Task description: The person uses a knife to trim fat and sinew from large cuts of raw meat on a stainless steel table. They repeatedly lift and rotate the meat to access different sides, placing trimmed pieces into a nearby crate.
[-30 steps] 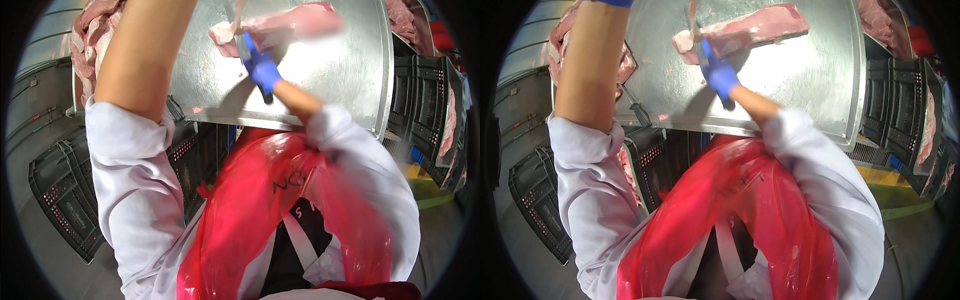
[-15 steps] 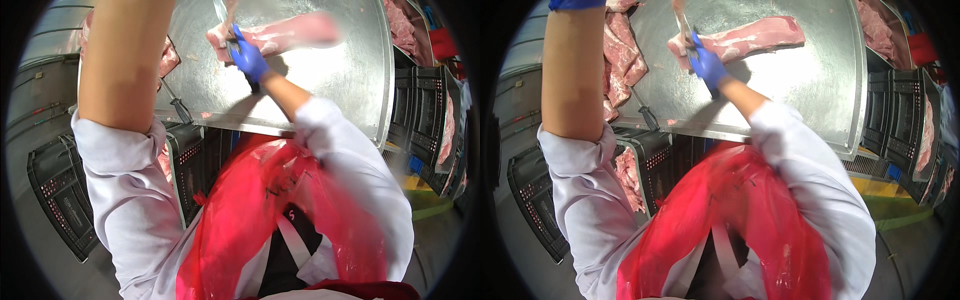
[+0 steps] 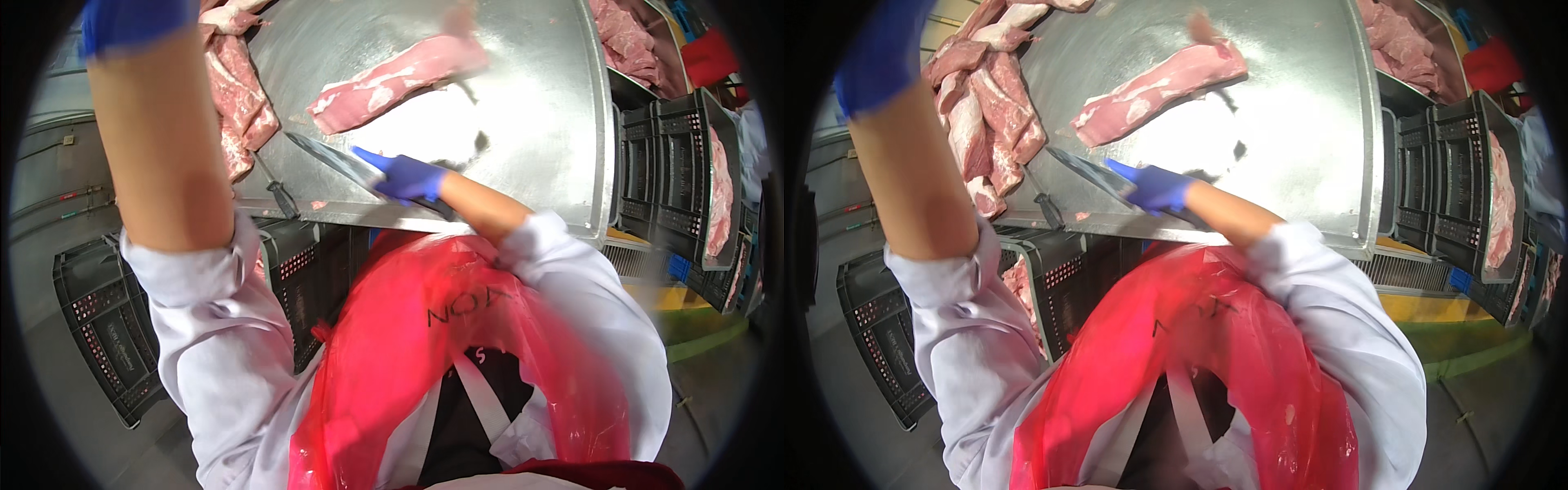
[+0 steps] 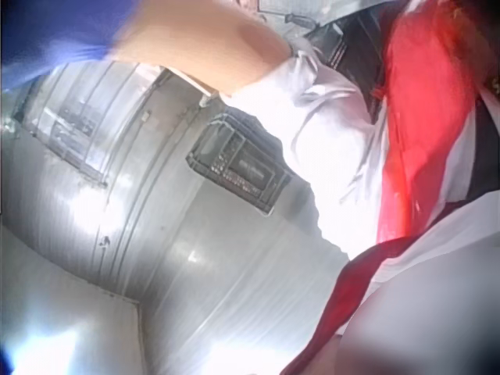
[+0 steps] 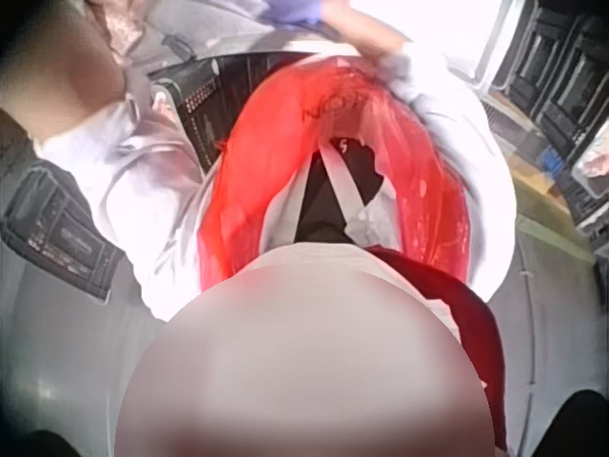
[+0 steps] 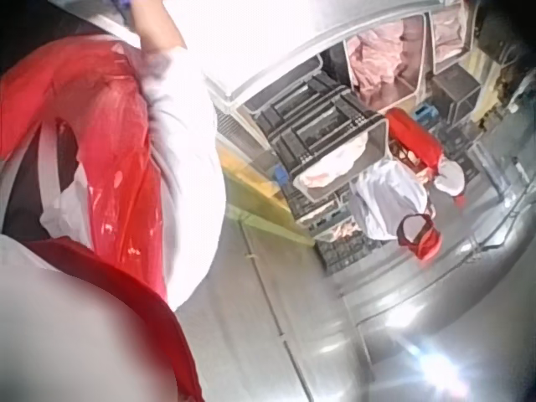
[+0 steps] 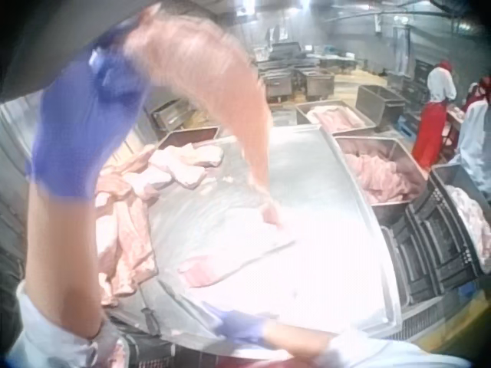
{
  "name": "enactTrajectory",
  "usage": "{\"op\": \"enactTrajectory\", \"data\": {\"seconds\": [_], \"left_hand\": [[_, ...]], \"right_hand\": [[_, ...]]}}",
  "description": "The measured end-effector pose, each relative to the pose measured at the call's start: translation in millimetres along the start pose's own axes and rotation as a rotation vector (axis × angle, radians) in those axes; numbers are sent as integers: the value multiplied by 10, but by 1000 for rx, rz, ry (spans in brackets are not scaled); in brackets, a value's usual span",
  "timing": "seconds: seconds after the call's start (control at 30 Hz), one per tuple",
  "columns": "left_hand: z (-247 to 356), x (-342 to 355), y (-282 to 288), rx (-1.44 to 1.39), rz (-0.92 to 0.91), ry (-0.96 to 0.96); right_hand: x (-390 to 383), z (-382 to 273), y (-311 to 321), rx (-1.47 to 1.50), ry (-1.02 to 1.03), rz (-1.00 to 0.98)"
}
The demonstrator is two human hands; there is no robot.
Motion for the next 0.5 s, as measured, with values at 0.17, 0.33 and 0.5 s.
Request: {"op": "enactTrajectory", "data": {"seconds": [0.17, 0.33, 0.5], "left_hand": [[-1341, -1429, 693, -50, 299, 348], [-3358, -3815, 1370, 962, -72, 838], [-3550, -2497, -601, 1017, -276, 154]], "right_hand": [[-2175, 1316, 390, 124, -192, 29], [-4065, 1994, 845, 619, -380, 544], [-4053, 1835, 1275, 415, -376, 908]]}}
Point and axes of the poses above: each hand's wrist, its own x-axis towards the middle knuckle, its own y-axis out of the back of the hand, z = x × y, the point moved 10 cm from there along x, towards the middle knuckle
